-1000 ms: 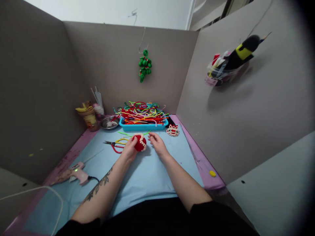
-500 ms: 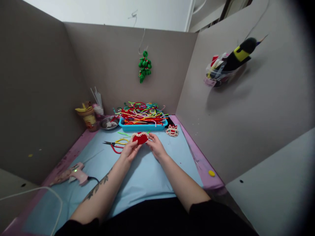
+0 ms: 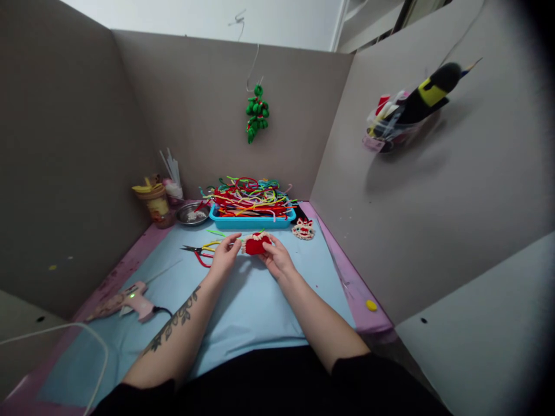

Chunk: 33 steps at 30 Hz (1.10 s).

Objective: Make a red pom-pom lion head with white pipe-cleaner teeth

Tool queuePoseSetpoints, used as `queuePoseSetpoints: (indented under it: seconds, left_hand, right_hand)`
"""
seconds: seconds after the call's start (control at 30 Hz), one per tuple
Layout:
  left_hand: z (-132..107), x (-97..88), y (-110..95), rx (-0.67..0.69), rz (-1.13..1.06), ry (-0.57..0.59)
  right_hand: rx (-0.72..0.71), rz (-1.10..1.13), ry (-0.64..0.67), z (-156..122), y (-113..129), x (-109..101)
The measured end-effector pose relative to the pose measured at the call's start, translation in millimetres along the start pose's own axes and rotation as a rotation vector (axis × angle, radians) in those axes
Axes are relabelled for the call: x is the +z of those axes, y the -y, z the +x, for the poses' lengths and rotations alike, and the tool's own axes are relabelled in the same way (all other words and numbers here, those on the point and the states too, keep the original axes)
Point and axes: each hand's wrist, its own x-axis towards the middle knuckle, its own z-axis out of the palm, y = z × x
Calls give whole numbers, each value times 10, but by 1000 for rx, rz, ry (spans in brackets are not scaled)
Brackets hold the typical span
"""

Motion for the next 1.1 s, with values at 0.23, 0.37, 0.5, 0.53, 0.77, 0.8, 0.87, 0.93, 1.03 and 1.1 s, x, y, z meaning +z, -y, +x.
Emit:
queuePoseSetpoints:
  seconds: [0.23, 0.37, 0.5, 0.53, 0.77, 0.8, 0.87, 0.93, 1.03, 1.1]
  left_hand:
    - [55, -72, -23, 98, 83, 80]
    - [71, -73, 20, 34, 23, 119]
    - [82, -91, 27, 28, 5, 131]
    - [85, -95, 24, 33, 19, 127]
    - [162, -116, 68, 102, 76, 29]
    - [174, -118, 81, 103, 60, 20]
    - [191, -118, 99, 102, 15, 9]
    - [195, -117, 104, 113, -45, 25]
    - [171, -108, 92, 174, -91, 121]
    - [141, -92, 85, 245, -28, 191]
  right_hand:
    - [-27, -40, 12, -2, -81, -10]
    - [-51, -53, 28, -1, -97, -13]
    - [-76, -20, 18, -38, -101, 38]
    - [-89, -19, 17, -54, -107, 58]
    - [-102, -20, 25, -155, -203, 188]
    - [-94, -10, 28, -160, -213, 196]
    - [-77, 14, 26, -161, -218, 202]
    - [-66, 37, 24, -152, -204, 197]
    - [-72, 64, 37, -130, -164, 176]
    - [-79, 78, 48, -120, -144, 163]
